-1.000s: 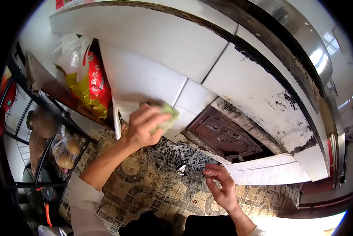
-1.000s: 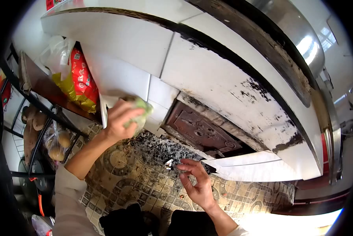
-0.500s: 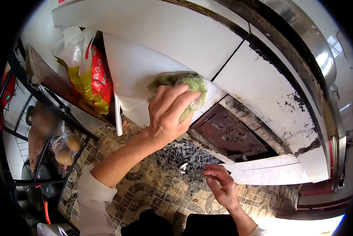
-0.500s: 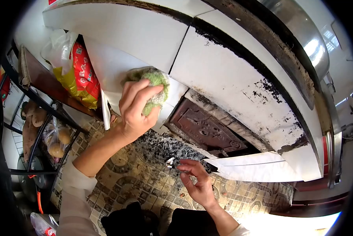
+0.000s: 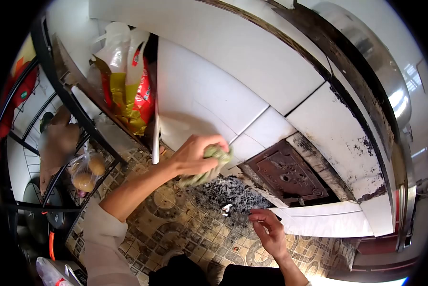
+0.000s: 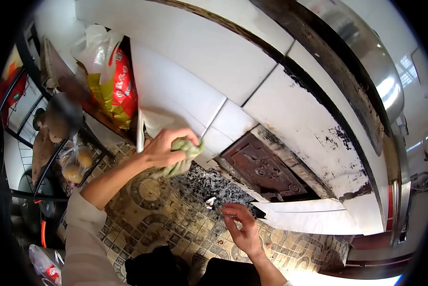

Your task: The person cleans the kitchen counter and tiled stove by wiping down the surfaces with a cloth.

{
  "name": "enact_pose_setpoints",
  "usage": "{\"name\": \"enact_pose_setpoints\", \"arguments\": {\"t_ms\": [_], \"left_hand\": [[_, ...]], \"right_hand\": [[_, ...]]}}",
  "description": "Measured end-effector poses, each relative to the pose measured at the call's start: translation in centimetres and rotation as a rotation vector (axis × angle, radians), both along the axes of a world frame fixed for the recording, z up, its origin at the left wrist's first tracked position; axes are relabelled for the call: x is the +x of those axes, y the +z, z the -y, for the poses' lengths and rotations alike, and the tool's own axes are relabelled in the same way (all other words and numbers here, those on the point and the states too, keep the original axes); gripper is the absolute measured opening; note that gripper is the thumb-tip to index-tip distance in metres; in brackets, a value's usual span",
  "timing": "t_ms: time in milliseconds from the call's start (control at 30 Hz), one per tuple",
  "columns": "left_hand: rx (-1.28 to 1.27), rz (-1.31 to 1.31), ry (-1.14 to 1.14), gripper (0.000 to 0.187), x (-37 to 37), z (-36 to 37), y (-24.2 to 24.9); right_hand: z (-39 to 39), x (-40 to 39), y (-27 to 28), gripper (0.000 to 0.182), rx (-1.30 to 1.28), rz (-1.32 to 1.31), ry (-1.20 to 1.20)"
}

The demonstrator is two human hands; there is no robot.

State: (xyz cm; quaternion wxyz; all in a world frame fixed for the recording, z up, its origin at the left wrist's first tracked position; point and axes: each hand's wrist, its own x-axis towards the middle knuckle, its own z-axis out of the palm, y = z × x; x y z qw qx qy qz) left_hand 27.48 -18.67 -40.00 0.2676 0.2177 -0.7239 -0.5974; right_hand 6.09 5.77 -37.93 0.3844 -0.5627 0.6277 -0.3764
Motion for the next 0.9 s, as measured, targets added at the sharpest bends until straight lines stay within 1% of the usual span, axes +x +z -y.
{"name": "enact_pose_setpoints", "arguments": {"t_ms": [33, 100, 133, 167, 233, 300, 333, 400, 433, 467, 500, 567, 600, 633, 667, 700, 767, 800, 867, 900], "left_hand": [[-0.074, -0.032, 0.117, 0.034, 0.7, -0.5, -1.7], [0.268, -0.037, 0.365, 0.04, 2.0, -2.2, -1.2], [0.375, -0.002, 0.56, 0.05, 2.2, -2.5, -0.7], [0.362, -0.16, 0.684, 0.059, 2.3, -2.9, 0.4], [0.255, -0.455, 0.797, 0.064, 1.7, -3.1, 3.5], [0.235, -0.647, 0.695, 0.071, 0.3, -4.5, 7.6], [-0.134, -0.592, 0.773, 0.076, -1.4, -3.9, 6.7], [-0.548, -0.461, 0.88, 0.085, -5.7, -2.4, 4.3], [-0.592, -0.403, 0.924, 0.087, -7.3, -1.7, 3.5], [-0.747, -0.249, 1.012, 0.087, -7.4, -0.4, 2.2], [-0.784, -0.268, 1.069, 0.084, -7.7, 0.1, 1.4], [-0.763, -0.179, 1.181, 0.08, -7.3, 1.3, -0.9], [-0.651, -0.129, 1.224, 0.078, -6.9, 1.1, -2.4], [-0.557, -0.09, 1.273, 0.077, -6.4, 1.7, -3.4], [-0.471, -0.069, 1.26, 0.077, -5.4, 1.6, -4.5], [-0.321, -0.134, 1.312, 0.069, -4.9, 1.7, -5.3], [0.353, -0.413, 1.075, 0.062, -2.6, 1.9, -6.7], [0.311, -0.403, 1.053, 0.061, -1.7, 0.8, -4.9], [0.145, -0.505, 1.064, 0.061, -2.2, -1.3, -4.1], [0.059, -0.532, 1.047, 0.062, -2.9, -3.0, -1.3]], "right_hand": [[-0.1, 0.0, -0.1, 0.021, -0.003, 0.0, 0.016], [-0.2, 0.1, -0.5, 0.02, 0.003, -0.005, -0.016], [-0.2, 0.2, -0.7, 0.02, 0.022, 0.009, -0.033], [-0.5, 0.3, -0.7, 0.02, 0.034, 0.009, -0.03], [0.0, 0.4, -0.6, 0.02, 0.031, -0.028, -0.029], [0.2, 0.5, -0.8, 0.02, 0.024, -0.019, -0.017], [0.4, 0.7, -0.9, 0.02, 0.028, -0.001, -0.022], [0.6, 0.8, -1.2, 0.02, 0.036, 0.018, -0.024], [0.6, 0.9, -1.4, 0.02, 0.032, 0.017, -0.01], [0.5, 0.9, -1.5, 0.02, 0.031, 0.015, 0.001], [0.5, 0.7, -1.4, 0.02, 0.032, 0.008, 0.0], [0.2, 0.9, -0.9, 0.02, 0.027, -0.072, 0.039], [0.2, 1.1, -0.7, 0.019, 0.068, -0.016, 0.004], [0.3, 1.0, -0.8, 0.019, 0.054, -0.017, 0.006], [0.2, 1.1, -0.9, 0.019, 0.036, -0.01, 0.009], [0.1, 1.3, -0.9, 0.019, 0.023, -0.004, 0.017], [-0.1, 1.9, -0.7, 0.019, 0.016, -0.002, 0.033], [0.0, 2.1, -0.6, 0.02, 0.01, -0.003, 0.039], [-0.1, 2.0, -0.9, 0.019, -0.003, -0.014, 0.052], [-0.3, 2.1, -1.1, 0.019, 0.008, -0.023, 0.053]]}}
